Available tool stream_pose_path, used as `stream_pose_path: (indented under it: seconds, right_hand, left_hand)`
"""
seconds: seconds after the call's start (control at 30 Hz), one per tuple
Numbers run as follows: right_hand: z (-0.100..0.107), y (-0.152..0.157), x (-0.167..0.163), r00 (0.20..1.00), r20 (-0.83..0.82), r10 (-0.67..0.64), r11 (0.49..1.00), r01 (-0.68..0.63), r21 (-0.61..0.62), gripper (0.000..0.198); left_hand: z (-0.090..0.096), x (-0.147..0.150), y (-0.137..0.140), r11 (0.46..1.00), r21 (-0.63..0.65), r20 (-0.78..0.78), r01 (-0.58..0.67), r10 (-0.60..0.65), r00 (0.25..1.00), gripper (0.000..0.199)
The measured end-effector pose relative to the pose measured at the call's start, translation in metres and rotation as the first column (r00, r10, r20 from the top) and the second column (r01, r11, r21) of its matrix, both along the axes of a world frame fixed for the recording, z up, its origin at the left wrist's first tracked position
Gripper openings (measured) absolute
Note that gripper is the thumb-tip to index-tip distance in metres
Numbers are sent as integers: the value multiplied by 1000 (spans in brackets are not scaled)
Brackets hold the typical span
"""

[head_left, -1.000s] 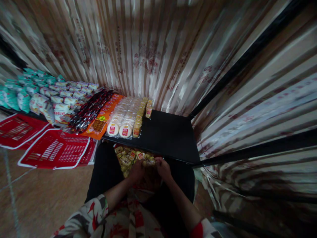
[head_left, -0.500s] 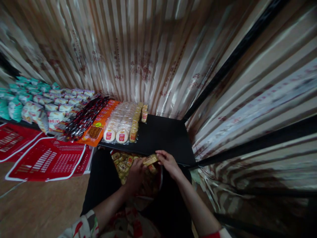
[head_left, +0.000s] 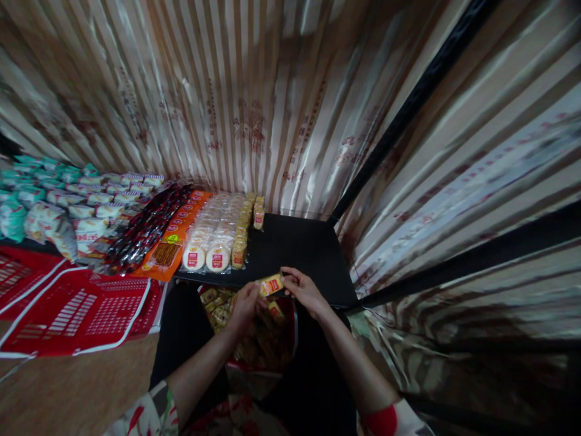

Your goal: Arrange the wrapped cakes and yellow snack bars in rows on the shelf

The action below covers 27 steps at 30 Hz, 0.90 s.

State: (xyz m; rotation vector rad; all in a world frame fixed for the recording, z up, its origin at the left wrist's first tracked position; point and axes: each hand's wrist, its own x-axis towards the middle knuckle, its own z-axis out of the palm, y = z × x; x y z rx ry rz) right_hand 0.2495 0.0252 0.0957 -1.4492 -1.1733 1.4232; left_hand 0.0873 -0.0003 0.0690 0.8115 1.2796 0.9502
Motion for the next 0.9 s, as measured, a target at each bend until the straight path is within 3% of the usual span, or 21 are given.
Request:
stream_pose_path:
  seconds: [0.13,0.27,0.37,0.5,0.63,0.73,0.9]
  right_hand:
    - [-10,-4,-2,1000,-10,10,1000,-10,-27,54]
    - [-15,-6,-4,995,7,102,994,-101,-50,46]
    - [-17,-3,-4,986,60,155,987,-158,35,37]
    - [-23,7,-4,969,238,69,969,-122,215,29]
    - [-32,24,-6,978,198,70,960,-121,254,34]
    - [-37,43,-7,992,112,62,965,-88,246,33]
    - [-45,87,-12,992,112,-58,964,26,265,25]
  left_hand:
    - [8,-2,20,998,63,-53,16,-13,999,44]
    - [24,0,39,993,111,-137,44,-28,990,35]
    - [32,2,51,979,155,-259,132,-89,962,27]
    - [37,5,65,945,200,-436,258,-150,887,24]
    - [46,10,79,916,183,-612,357,-178,771,26]
    - [49,16,86,935,216,-665,282,-71,744,34]
    - [33,30,95,929,351,-596,117,125,793,44]
